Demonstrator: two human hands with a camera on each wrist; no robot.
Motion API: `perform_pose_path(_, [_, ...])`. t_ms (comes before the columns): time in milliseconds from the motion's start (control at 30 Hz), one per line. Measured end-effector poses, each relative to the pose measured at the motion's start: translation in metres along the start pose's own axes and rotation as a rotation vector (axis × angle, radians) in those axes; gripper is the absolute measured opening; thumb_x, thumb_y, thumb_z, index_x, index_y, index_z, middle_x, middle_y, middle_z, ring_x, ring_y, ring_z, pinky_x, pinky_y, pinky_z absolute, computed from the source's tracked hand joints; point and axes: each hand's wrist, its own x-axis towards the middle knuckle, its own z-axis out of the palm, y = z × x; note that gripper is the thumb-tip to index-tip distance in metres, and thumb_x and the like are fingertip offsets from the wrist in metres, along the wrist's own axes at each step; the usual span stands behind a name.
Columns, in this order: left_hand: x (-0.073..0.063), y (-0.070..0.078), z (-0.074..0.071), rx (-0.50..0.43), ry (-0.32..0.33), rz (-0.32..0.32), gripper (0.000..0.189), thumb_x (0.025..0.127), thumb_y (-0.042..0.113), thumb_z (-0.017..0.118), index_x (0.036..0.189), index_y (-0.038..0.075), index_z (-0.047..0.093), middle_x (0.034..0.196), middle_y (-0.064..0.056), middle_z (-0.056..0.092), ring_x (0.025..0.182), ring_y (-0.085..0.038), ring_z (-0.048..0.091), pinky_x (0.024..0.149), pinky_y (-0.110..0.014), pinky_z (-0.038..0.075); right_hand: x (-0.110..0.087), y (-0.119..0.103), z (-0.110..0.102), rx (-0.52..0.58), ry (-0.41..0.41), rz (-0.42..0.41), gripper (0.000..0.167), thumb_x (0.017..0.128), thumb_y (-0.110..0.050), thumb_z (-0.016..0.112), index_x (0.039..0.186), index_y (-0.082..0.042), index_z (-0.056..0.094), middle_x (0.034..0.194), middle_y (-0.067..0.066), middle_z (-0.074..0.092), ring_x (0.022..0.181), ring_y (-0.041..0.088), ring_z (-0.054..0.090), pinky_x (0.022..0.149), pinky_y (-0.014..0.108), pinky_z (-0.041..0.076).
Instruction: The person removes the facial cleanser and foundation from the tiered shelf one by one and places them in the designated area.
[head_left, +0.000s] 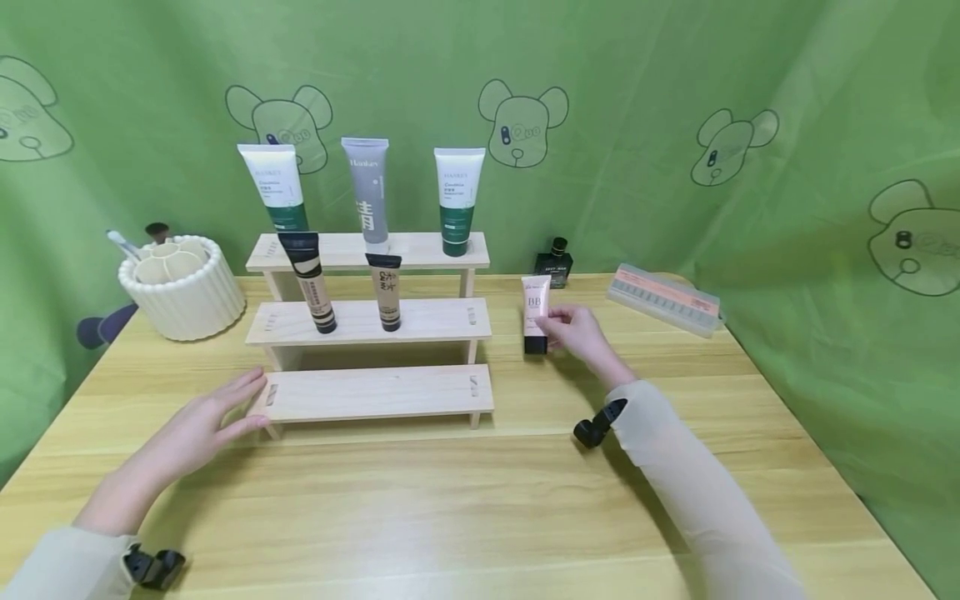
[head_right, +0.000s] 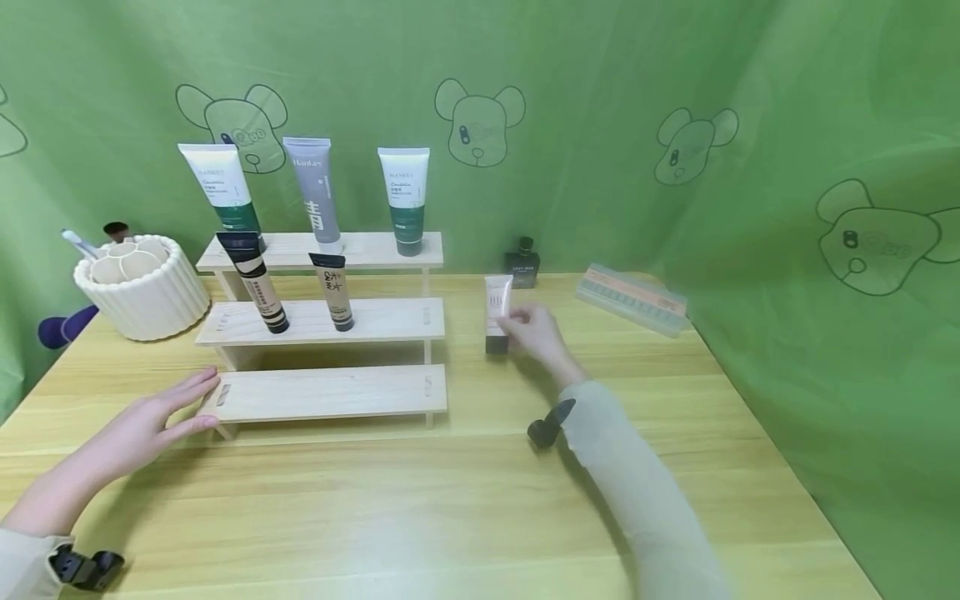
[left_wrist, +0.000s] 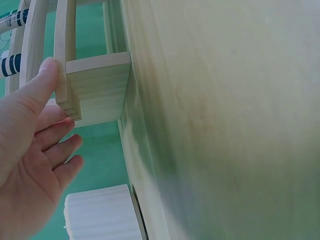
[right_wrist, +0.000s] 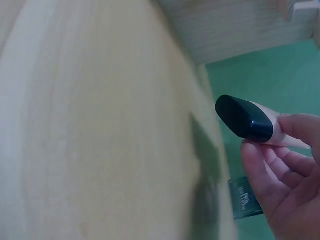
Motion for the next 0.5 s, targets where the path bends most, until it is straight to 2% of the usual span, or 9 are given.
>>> perform_pose_path(200, [-0.001, -0.001, 0.002, 0.004, 0.022, 0.014, 0.059, 0.088, 0.027, 0.062, 0.130, -0.010, 0.043, 0.136, -0.030, 0.035, 0.120, -0.050, 0.034, 0.095, -0.063, 0.029, 0.010, 0.011, 0.004, -0.006, -0.043, 0.082, 0.040, 0.091, -0.016, 0.059, 0.120, 0.011, 0.050, 0.102, 0.023, 0.059, 0.067, 0.015, 0.060, 0.062, 0.028, 0.056])
perform_pose_path(500, [-0.002, 0.000, 0.002, 0.018, 0.033, 0.012, 0.058, 0.088, 0.027, 0.062, 0.130, -0.010, 0.044, 0.135, -0.030, 0.036, 0.119, -0.050, 0.036, 0.094, -0.063, 0.031, 0.018, 0.020, 0.006, -0.042, -0.082, 0.134, 0.041, 0.092, -0.017, 0.057, 0.121, 0.010, 0.051, 0.095, 0.021, 0.059, 0.060, 0.014, 0.058, 0.055, 0.027, 0.056])
